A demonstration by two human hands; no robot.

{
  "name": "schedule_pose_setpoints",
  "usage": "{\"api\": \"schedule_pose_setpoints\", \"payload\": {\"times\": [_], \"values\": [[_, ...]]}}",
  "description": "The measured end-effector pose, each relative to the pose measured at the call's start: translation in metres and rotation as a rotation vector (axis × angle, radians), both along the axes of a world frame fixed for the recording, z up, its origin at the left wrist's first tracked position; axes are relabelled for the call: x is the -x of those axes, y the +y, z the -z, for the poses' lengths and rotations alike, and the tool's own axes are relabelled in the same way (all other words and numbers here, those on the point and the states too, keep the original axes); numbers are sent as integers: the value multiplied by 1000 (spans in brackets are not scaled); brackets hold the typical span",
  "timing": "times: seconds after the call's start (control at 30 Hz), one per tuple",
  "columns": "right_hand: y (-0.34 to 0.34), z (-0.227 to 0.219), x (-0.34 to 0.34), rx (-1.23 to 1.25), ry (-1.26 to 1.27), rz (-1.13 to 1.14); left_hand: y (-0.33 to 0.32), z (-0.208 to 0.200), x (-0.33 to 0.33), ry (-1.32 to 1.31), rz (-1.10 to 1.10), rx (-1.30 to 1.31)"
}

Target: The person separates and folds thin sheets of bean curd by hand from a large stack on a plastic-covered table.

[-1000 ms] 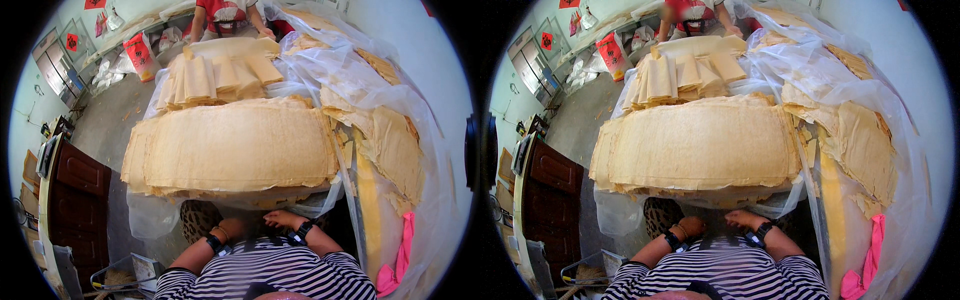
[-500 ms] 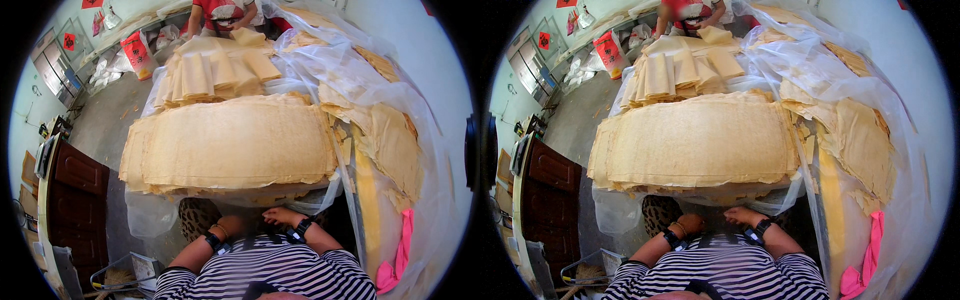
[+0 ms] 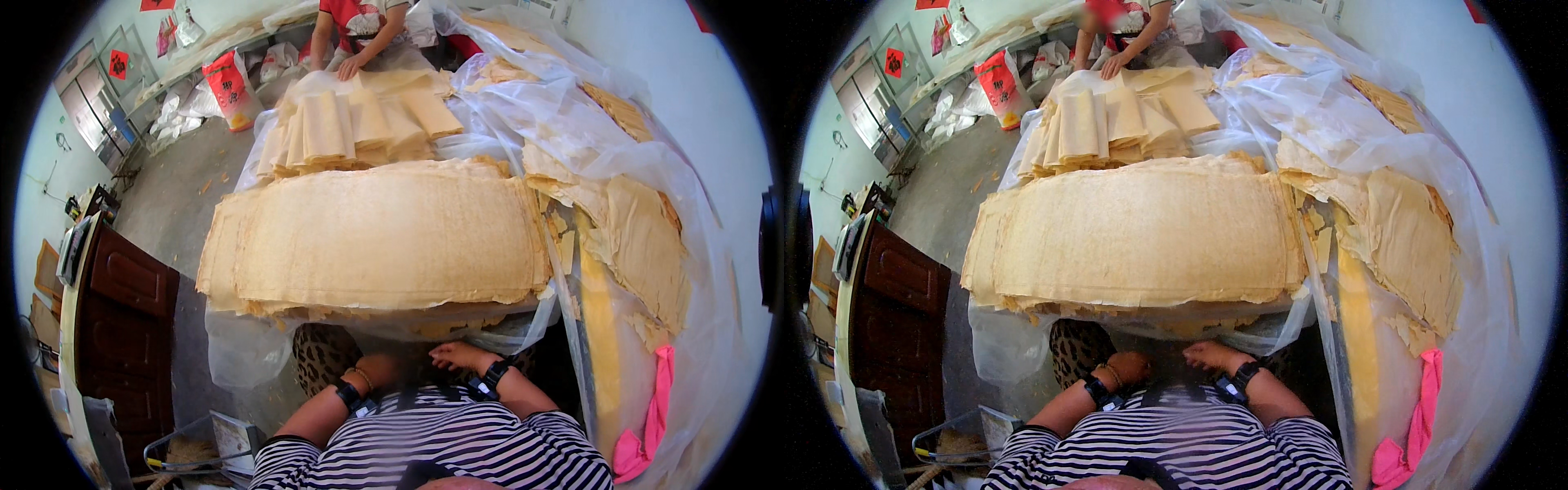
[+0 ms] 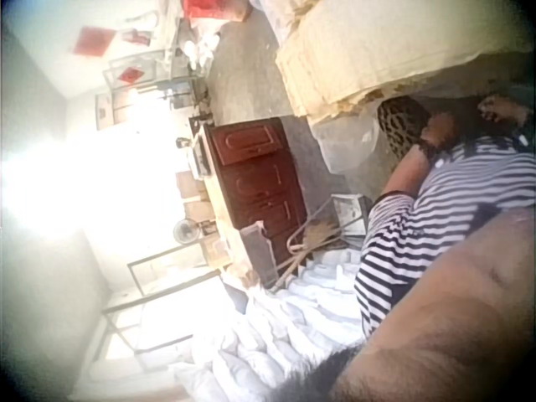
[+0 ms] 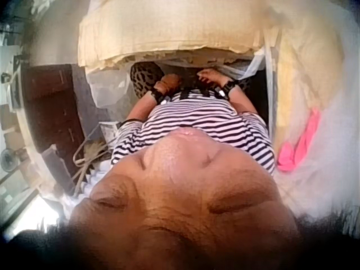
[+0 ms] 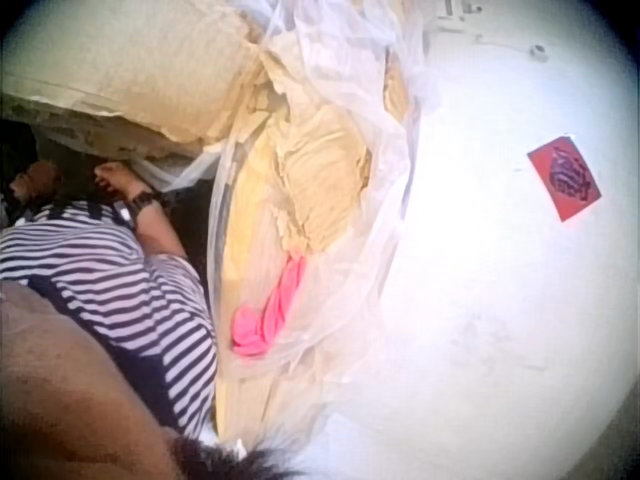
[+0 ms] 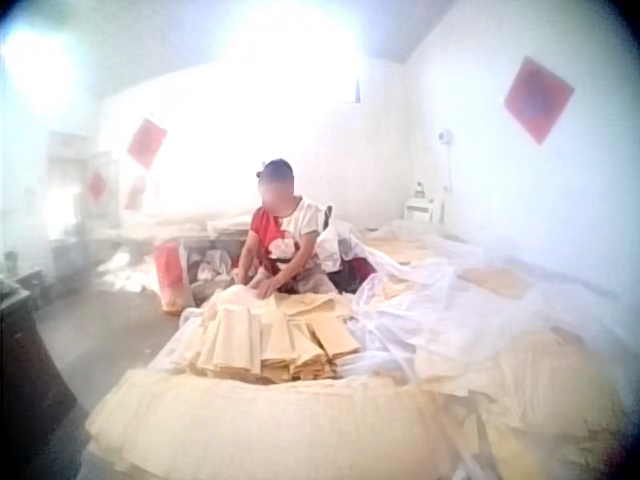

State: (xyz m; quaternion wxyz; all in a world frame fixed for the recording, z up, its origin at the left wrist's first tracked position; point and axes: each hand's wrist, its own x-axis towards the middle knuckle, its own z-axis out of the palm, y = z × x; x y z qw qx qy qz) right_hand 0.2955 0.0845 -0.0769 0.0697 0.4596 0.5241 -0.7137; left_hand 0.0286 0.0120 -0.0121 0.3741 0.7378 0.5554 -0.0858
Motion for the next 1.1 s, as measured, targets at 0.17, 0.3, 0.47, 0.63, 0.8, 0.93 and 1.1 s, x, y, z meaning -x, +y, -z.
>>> {"api": "schedule_pose_setpoints", "payload": {"times": [0.17,0.3,0.47,0.63,0.8,0.93,1.1], "values": [[0,-4,1,8,-6,11,2,-8,-1,53,55,27],[0,0,-1,26,-24,16,2,-19,-6,72,67,46],[-1,-4,0,20,-15,39,1,7,-1,67,35,39],[2,-7,1,6,-18,38,0,9,0,40,45,6],[2,-3,-1,16,-55,11,6,-14,-3,50,109,-4],[2,-3,-1,22,-4,15,3,-7,-1,98,179,20],[0,-7,-1,-1,-10,16,3,-12,-4,68,62,18]]}}
